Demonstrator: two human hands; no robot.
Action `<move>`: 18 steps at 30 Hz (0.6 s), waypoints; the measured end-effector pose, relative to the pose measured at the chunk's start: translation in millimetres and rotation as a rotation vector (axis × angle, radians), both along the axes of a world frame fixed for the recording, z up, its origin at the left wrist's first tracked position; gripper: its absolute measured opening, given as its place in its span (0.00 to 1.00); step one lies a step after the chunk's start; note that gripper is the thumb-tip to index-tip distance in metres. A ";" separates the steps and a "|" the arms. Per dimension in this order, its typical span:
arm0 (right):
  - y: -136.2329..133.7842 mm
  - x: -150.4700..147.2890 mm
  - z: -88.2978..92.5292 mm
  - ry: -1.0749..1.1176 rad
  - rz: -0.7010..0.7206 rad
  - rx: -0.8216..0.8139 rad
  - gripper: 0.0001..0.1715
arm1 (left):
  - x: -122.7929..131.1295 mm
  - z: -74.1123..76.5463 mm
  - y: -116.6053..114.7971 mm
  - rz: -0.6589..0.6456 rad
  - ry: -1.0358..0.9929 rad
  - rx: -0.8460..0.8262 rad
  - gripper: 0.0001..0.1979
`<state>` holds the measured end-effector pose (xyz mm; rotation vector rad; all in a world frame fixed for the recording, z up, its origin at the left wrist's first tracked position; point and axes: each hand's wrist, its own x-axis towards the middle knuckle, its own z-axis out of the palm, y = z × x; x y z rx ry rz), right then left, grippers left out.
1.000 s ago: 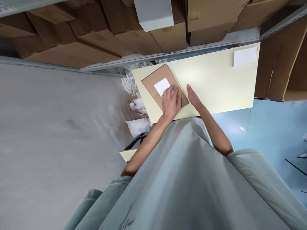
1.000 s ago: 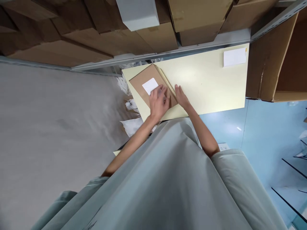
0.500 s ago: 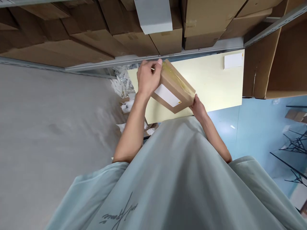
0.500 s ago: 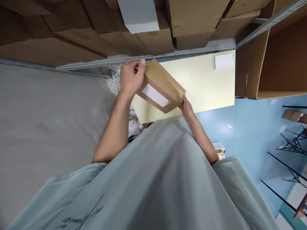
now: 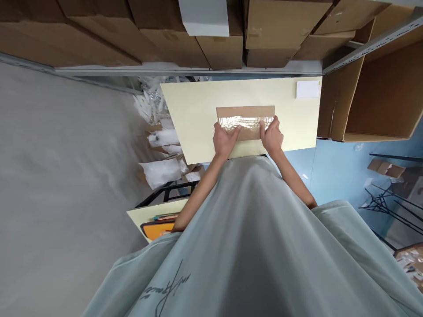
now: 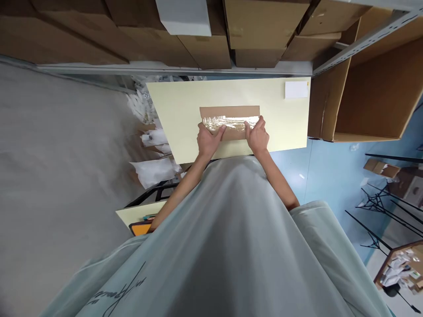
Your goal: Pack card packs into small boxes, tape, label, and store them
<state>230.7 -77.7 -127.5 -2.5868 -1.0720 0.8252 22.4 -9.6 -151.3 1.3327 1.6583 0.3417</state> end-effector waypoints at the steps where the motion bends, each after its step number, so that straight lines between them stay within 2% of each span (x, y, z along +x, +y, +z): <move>1: 1.2 -1.4 0.9 0.009 -0.002 -0.023 0.57 | 2.8 -0.5 1.0 0.027 0.015 -0.040 0.44; 4: 4.6 2.1 7.8 0.110 -0.048 -0.110 0.60 | 0.1 -7.1 8.7 0.071 0.030 -0.076 0.43; 7: 5.3 15.4 17.3 0.275 -0.066 -0.139 0.59 | -14.3 -13.7 18.8 0.026 -0.112 -0.058 0.37; 10: -2.3 33.7 26.7 0.431 -0.043 -0.055 0.53 | -28.2 -11.6 25.9 -0.035 -0.277 -0.063 0.36; 12: -12.2 48.3 31.7 0.494 -0.049 0.035 0.48 | -30.9 -6.6 26.7 -0.055 -0.315 -0.053 0.35; 15: -28.2 73.1 32.9 0.533 -0.066 0.155 0.45 | -20.6 -2.4 21.1 -0.054 -0.278 -0.025 0.35; 18: -38.8 96.4 20.8 0.565 -0.020 0.204 0.45 | 2.6 -9.4 9.8 -0.016 -0.199 -0.025 0.34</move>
